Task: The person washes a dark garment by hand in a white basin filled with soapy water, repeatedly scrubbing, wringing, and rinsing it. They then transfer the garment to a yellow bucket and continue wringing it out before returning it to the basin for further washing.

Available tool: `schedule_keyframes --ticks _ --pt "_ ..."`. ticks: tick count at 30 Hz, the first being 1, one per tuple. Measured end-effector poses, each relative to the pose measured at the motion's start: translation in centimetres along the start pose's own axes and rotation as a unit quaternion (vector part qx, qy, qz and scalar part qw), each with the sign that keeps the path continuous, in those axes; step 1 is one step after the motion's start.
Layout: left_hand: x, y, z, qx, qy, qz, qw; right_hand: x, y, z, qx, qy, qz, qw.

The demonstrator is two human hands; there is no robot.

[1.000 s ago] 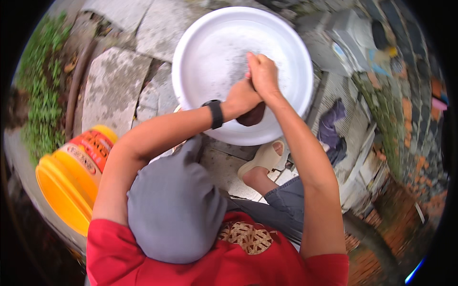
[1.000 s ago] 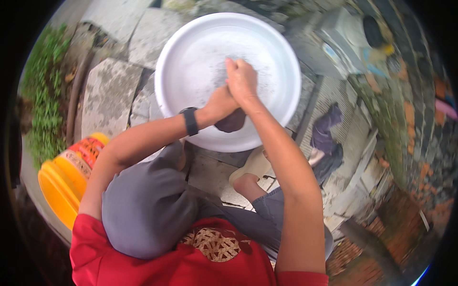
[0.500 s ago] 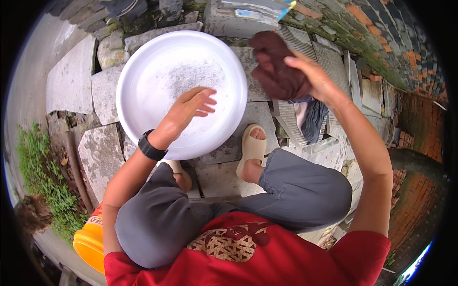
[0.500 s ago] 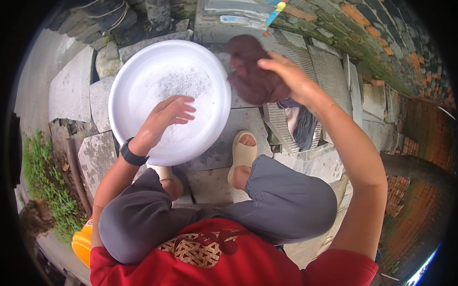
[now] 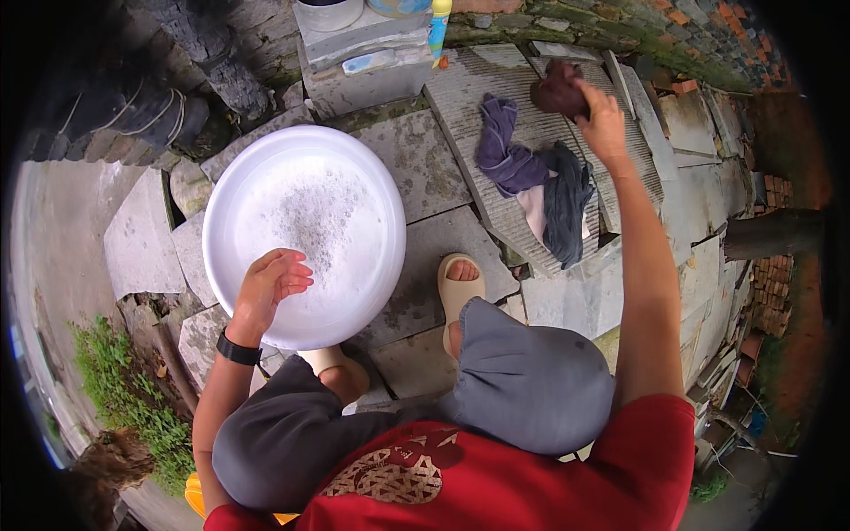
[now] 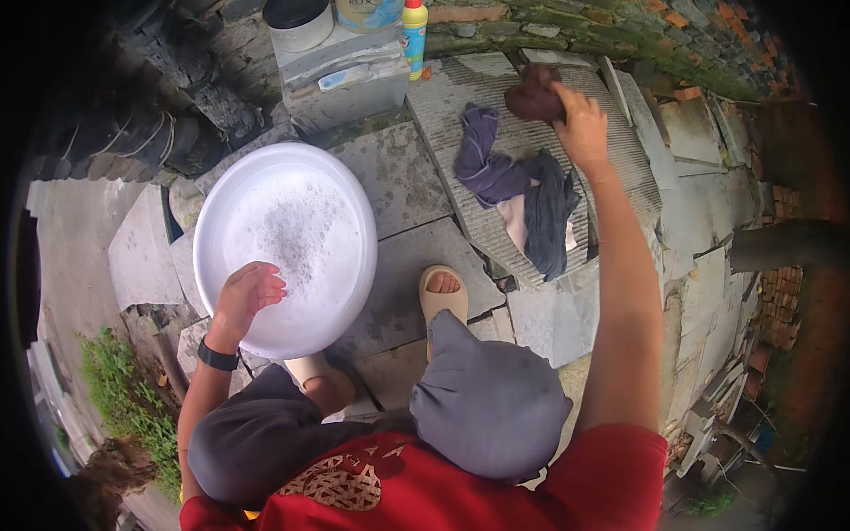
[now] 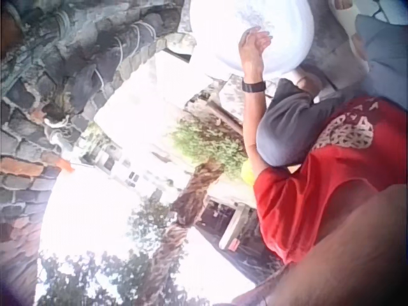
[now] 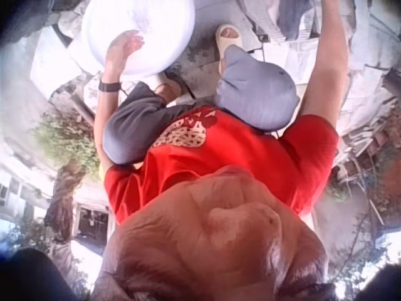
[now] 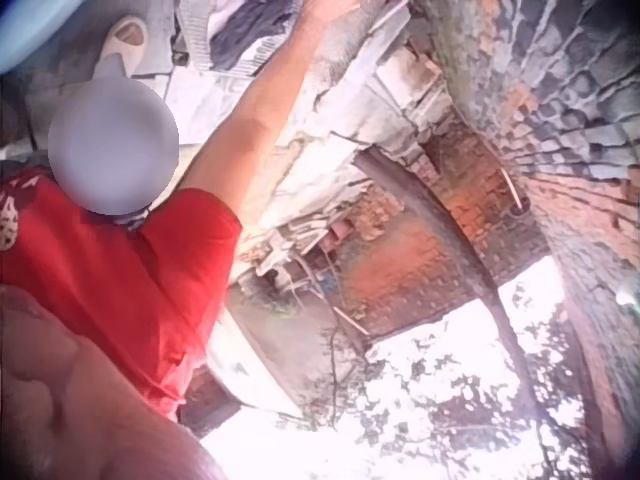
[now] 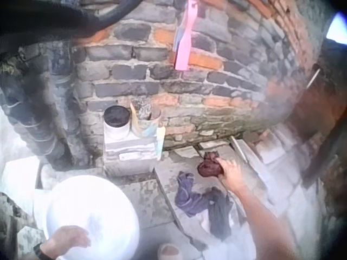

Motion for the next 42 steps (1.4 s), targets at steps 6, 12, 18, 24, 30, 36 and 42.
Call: schedule_keyframes --ticks 6,12,18,24,30,36,42 --pt "-0.7 -0.1 0.2 0.003 -0.012 -0.015 1.0 2.9 12.6 -3.2 -0.268 0.076 -0.058 0.959" --pt "-0.1 0.5 0.8 0.001 -0.004 -0.015 1.0 -6.4 11.2 -2.1 -0.126 0.004 0.184 0.975" --pt "-0.2 0.0 0.0 0.0 0.008 -0.024 1.0 -11.2 14.1 -3.5 -0.235 -0.057 0.01 0.97" --pt "-0.5 -1.6 -0.4 0.022 0.022 -0.048 0.998 -7.6 9.0 -1.6 0.028 0.061 0.185 0.98" --pt "-2.2 -4.6 -2.2 0.034 0.046 -0.095 0.994 -8.7 15.6 -4.7 -0.199 0.075 0.006 0.977" --pt "-2.0 -9.1 -6.6 0.173 0.254 0.062 0.949 -13.3 11.8 -3.8 -0.285 -0.069 -0.163 0.942" --pt "-4.5 -11.0 -17.2 0.452 0.333 0.268 0.783 -26.2 6.7 -3.7 -0.462 -0.124 0.135 0.868"
Point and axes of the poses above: each hand's wrist, its own z-axis towards the middle knuckle, its own y-axis out of the palm, x = y × z, the point moved 7 cm from there along z, towards the middle knuckle, and after that the axes turned 5 degrees about -y, right-handed, at the moved point
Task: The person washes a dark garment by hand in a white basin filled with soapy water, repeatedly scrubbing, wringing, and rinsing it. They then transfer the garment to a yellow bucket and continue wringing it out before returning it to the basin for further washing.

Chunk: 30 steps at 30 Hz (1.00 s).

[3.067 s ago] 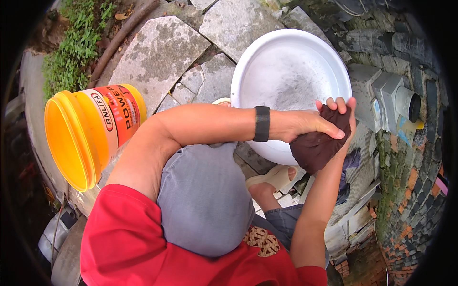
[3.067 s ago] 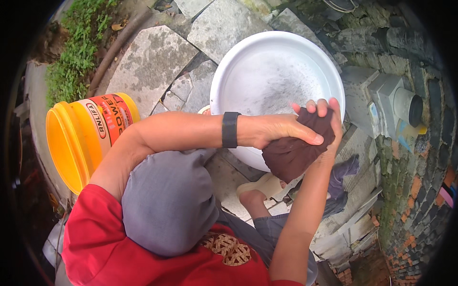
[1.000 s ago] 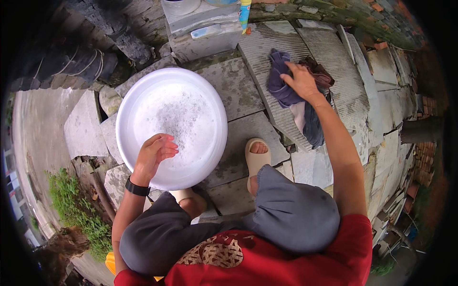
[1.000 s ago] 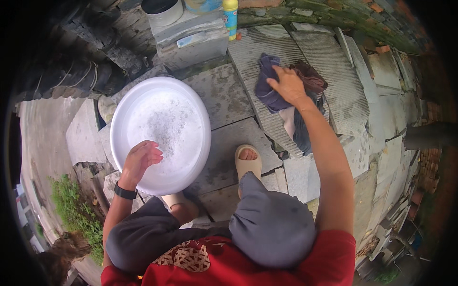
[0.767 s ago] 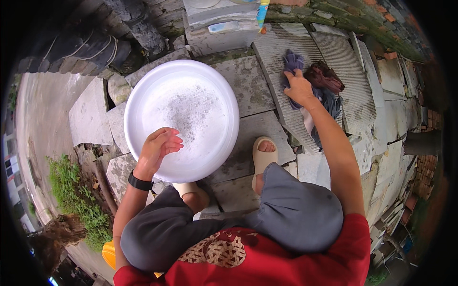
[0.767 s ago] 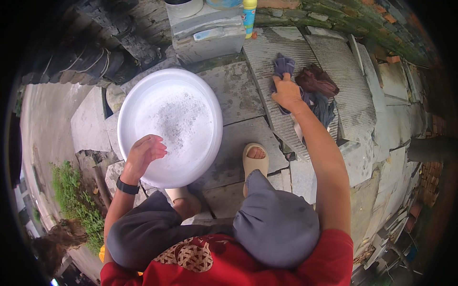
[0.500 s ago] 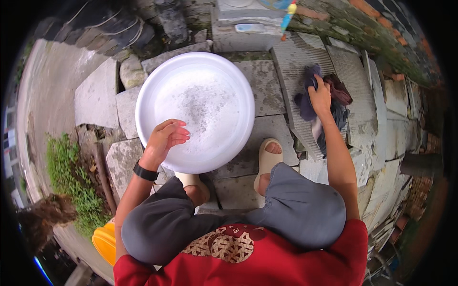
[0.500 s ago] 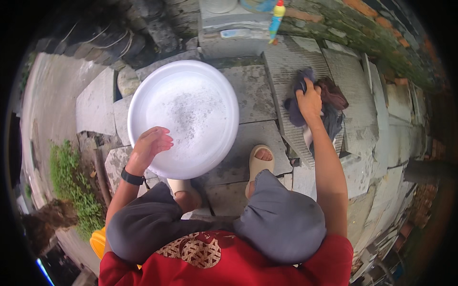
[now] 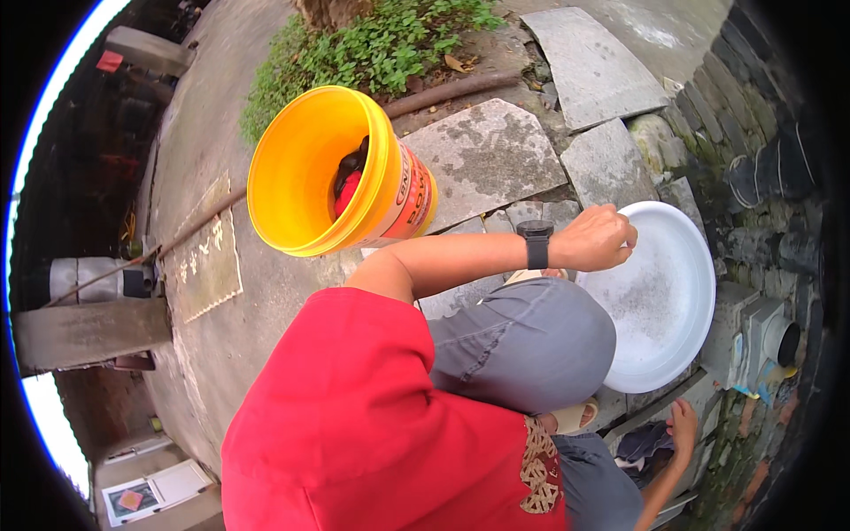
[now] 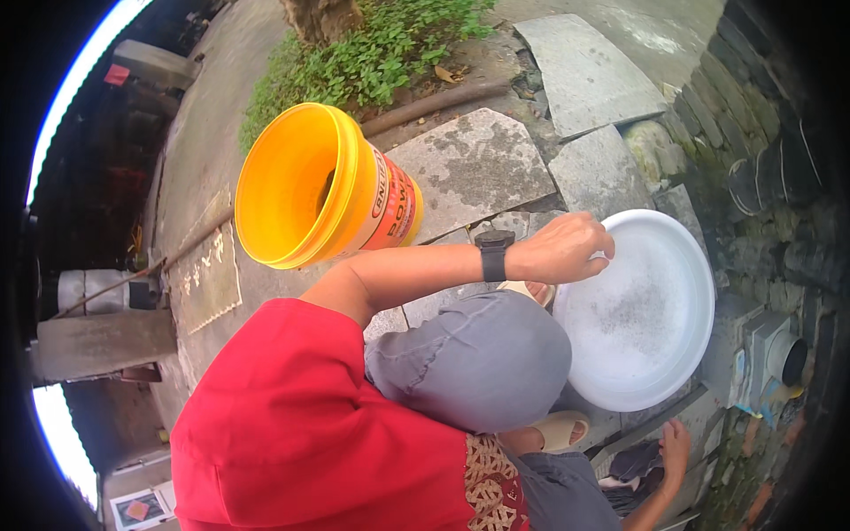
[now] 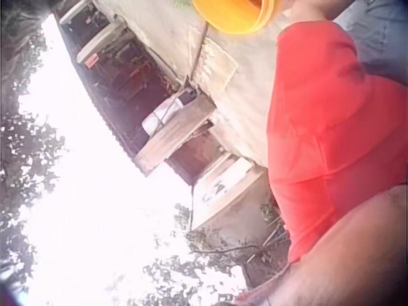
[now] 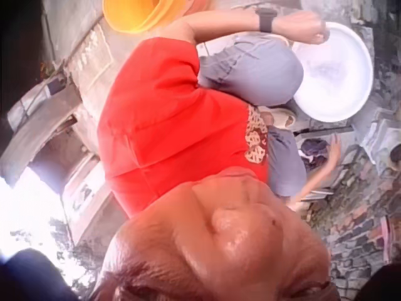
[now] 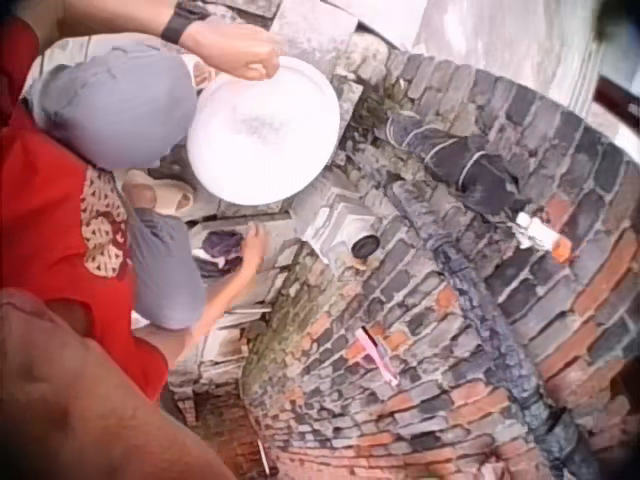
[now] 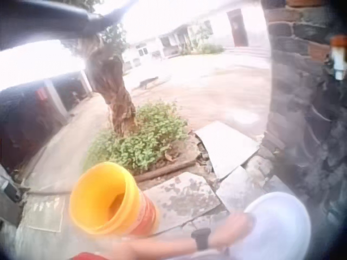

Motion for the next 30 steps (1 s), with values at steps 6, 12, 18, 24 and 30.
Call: schedule_keyframes --ticks 6,12,18,24,30 --pt "0.9 -14.0 -6.7 0.1 -0.04 -0.085 0.991 -17.0 -0.8 0.0 -0.079 -0.208 -0.07 0.972" --pt "-6.1 -29.7 -15.1 0.229 -0.139 0.013 0.963 -24.5 3.1 2.4 0.001 -0.298 -0.26 0.918" --pt "-21.2 -32.6 -22.0 0.102 -0.332 0.113 0.931 -21.2 7.4 2.2 -0.082 -0.081 -0.156 0.981" --pt "-32.7 -24.8 -25.5 -0.25 -0.414 0.257 0.837 -20.3 9.6 -0.2 -0.092 -0.062 -0.082 0.99" --pt "-35.3 -23.9 -24.6 -0.027 -0.4 0.236 0.885 -20.7 10.2 -1.1 -0.093 -0.052 -0.074 0.992"
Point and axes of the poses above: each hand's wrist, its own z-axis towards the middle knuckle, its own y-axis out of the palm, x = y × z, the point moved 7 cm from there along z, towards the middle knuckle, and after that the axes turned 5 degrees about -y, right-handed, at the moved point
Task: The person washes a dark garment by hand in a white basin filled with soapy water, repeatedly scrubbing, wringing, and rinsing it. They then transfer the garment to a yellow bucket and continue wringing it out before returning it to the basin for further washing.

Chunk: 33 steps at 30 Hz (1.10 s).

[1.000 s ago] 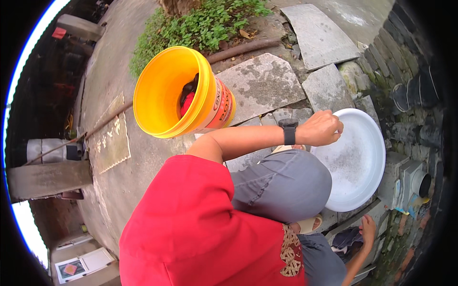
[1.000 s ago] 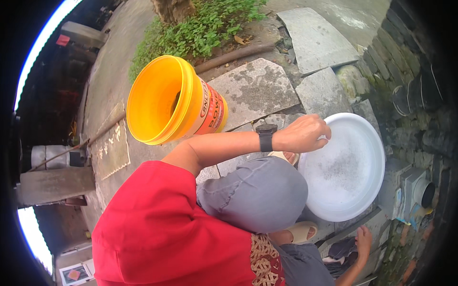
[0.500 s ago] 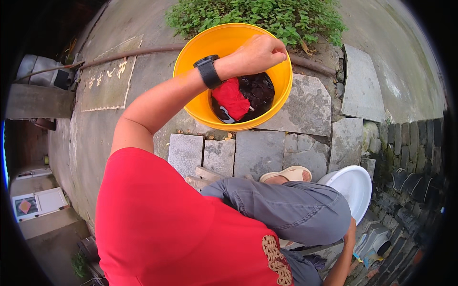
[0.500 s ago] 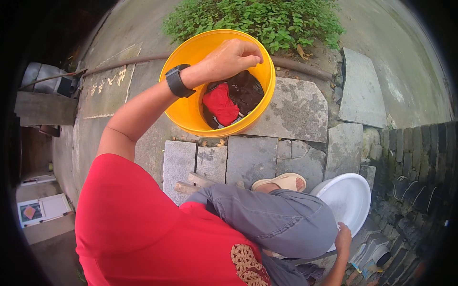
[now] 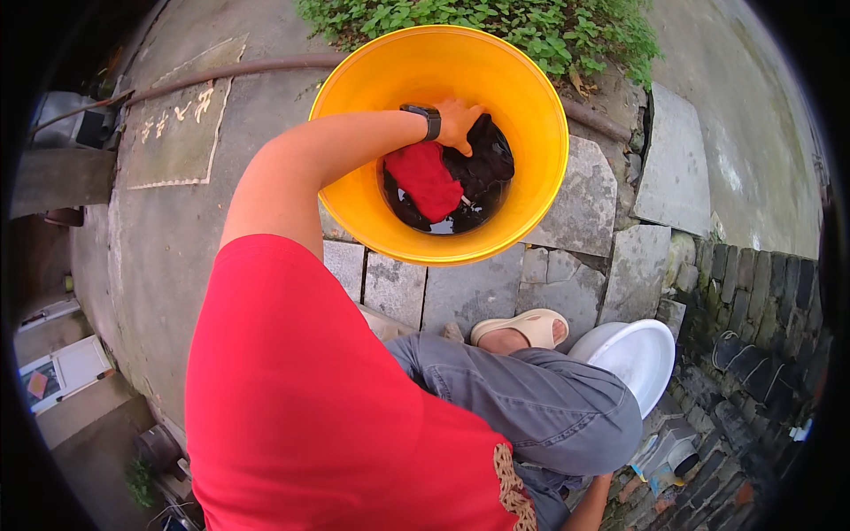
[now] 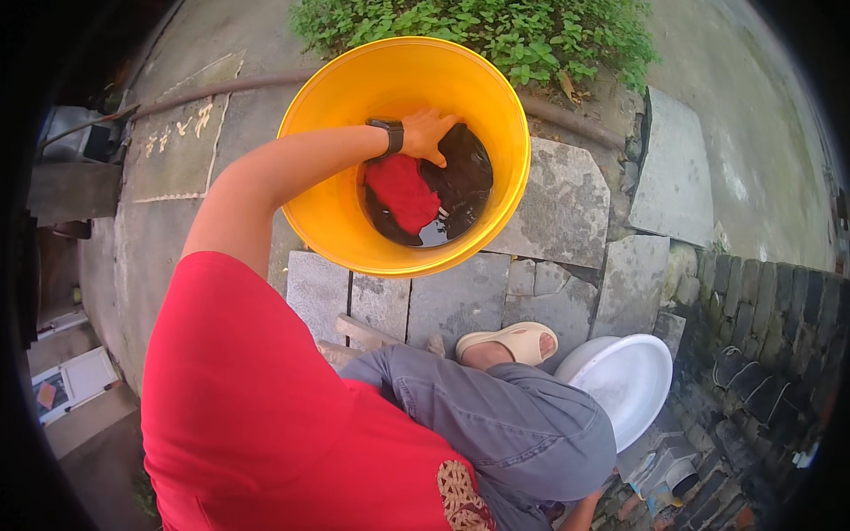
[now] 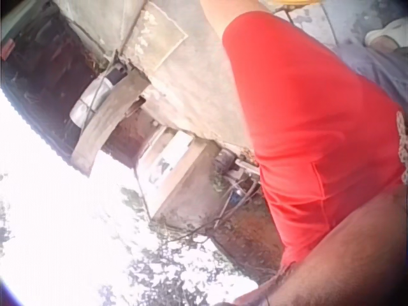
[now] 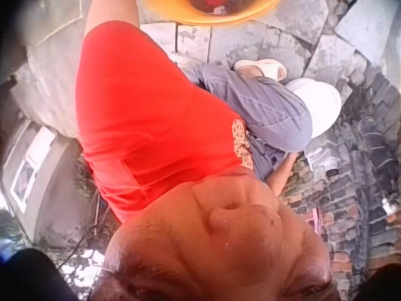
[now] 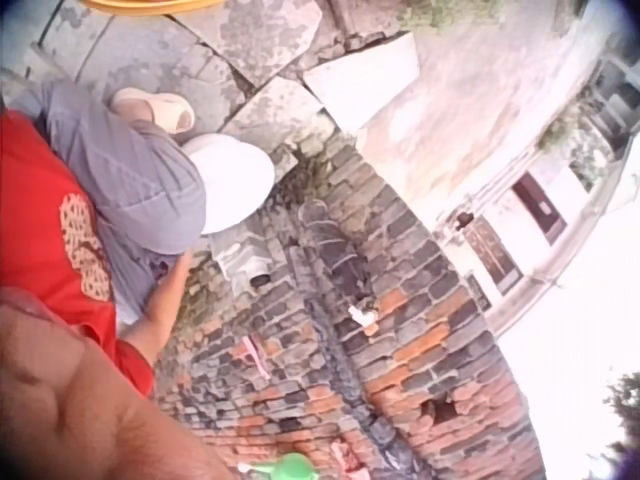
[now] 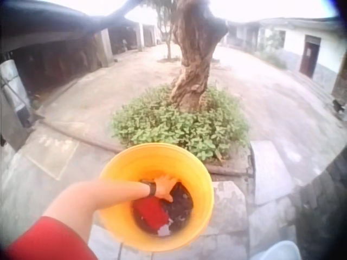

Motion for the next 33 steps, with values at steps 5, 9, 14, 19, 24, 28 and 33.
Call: schedule_keyframes --ticks 5,9,14,19,24,28,33 --pt "3.1 0.6 0.2 0.008 0.072 0.033 0.997 -0.4 0.7 0.0 -0.007 0.007 0.001 1.0" --pt "3.6 1.9 1.9 -0.013 0.058 -0.045 0.997 -0.5 0.9 -0.2 -0.009 0.01 0.004 1.0" --pt "-0.5 2.3 4.5 0.01 -0.058 -0.133 0.989 -0.7 1.1 0.1 -0.017 0.005 0.008 1.0" --pt "-0.4 -1.6 2.5 0.13 -0.053 -0.186 0.972 -0.2 0.9 -0.1 -0.016 0.009 0.013 1.0" --pt "3.8 -4.8 -1.1 0.219 0.125 -0.032 0.967 0.2 0.9 -0.3 -0.017 0.011 0.018 1.0" --pt "4.9 2.3 -4.3 -0.163 0.221 0.058 0.96 0.2 1.1 -0.3 -0.022 0.006 0.021 1.0" --pt "3.2 7.7 -5.6 -0.156 0.32 0.24 0.903 0.5 1.1 -0.6 -0.019 0.001 0.028 0.999"
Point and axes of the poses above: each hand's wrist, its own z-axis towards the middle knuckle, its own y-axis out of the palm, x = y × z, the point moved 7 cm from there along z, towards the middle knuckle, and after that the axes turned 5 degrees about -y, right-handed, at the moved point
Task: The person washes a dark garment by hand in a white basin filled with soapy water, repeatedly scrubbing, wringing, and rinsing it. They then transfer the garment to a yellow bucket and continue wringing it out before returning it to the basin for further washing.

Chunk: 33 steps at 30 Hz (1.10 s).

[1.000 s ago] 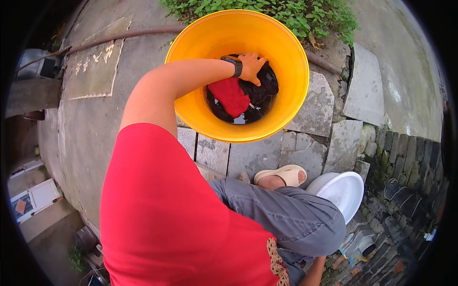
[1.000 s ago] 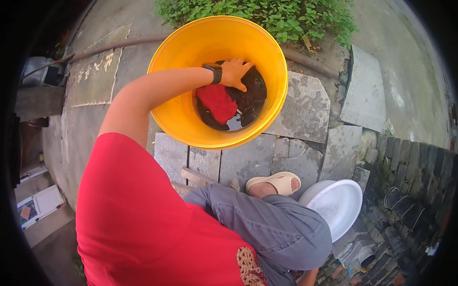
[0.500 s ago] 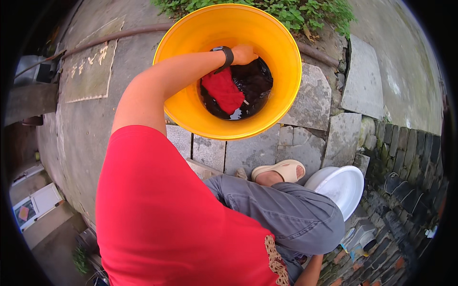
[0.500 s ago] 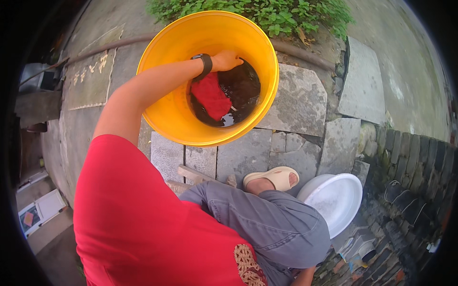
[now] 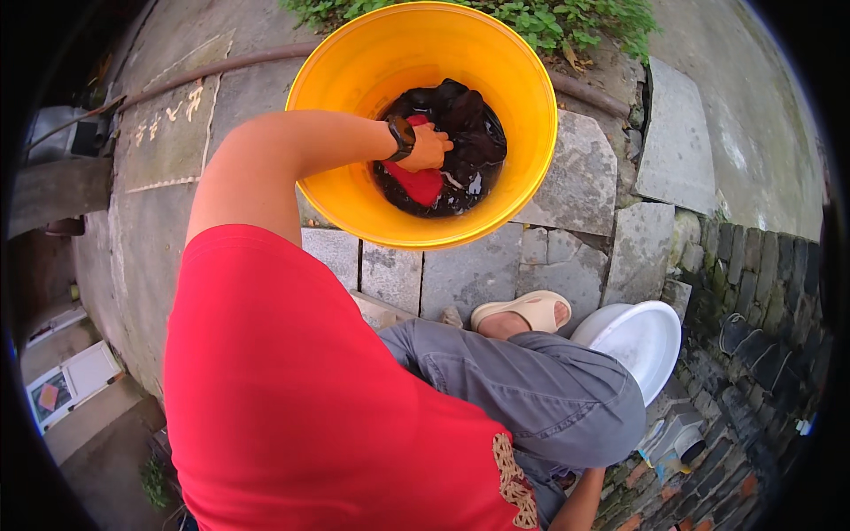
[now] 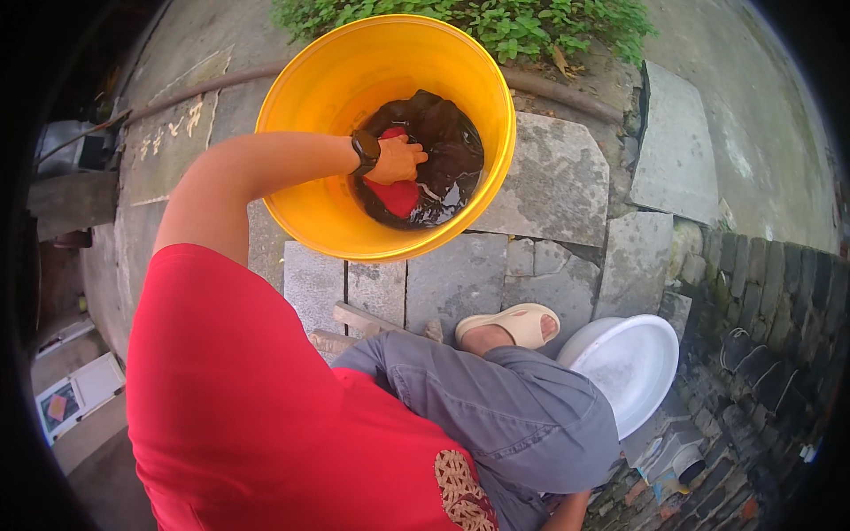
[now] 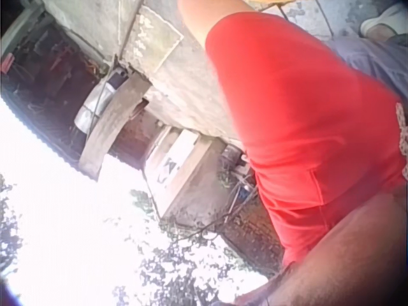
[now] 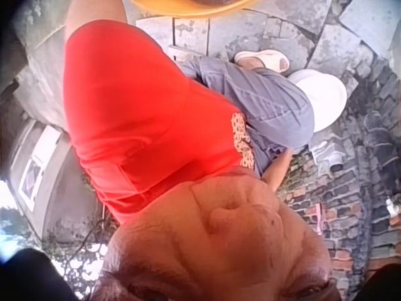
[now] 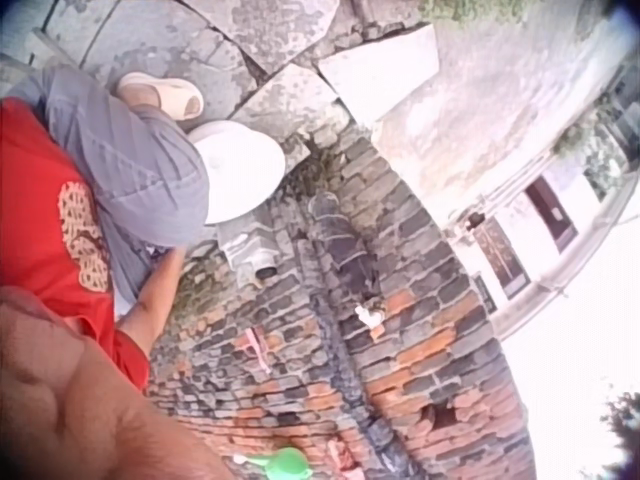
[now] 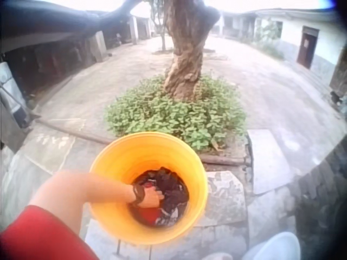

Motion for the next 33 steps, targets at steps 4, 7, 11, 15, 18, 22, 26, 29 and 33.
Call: schedule_keyframes --ticks 4,7,11,15,18,22,26,29,33 --pt "-1.2 -1.6 -0.9 0.042 -0.02 -0.114 0.992 -0.2 0.0 -0.1 -0.001 -0.004 0.0 1.0" --pt "-2.4 -2.0 -2.6 -0.035 -0.057 -0.162 0.984 -0.2 -0.1 -0.1 -0.001 -0.005 0.0 1.0" --pt "-3.7 3.7 -5.7 -0.45 -0.109 -0.126 0.878 -0.1 0.0 -0.3 -0.002 -0.006 -0.002 1.0" --pt "-3.0 1.7 -3.3 -0.362 -0.156 -0.144 0.908 0.0 -0.3 -1.0 0.007 -0.005 -0.002 1.0" --pt "-2.6 -2.8 -0.7 -0.058 -0.159 -0.151 0.974 0.6 -0.6 -1.7 0.016 0.001 0.0 1.0" --pt "-1.6 0.7 1.4 0.006 -0.193 -0.129 0.973 0.6 -0.9 -1.8 0.013 -0.001 -0.001 1.0" --pt "-2.0 1.2 2.8 0.091 -0.339 -0.135 0.926 1.4 -1.3 -2.8 0.022 0.005 0.005 1.0" --pt "-3.4 3.1 4.9 0.042 -0.338 -0.109 0.934 1.1 -1.4 -2.8 0.025 -0.001 0.007 1.0" --pt "-4.1 -0.4 3.4 -0.048 -0.254 -0.247 0.934 0.7 -2.0 -2.9 0.027 -0.018 0.014 0.999"
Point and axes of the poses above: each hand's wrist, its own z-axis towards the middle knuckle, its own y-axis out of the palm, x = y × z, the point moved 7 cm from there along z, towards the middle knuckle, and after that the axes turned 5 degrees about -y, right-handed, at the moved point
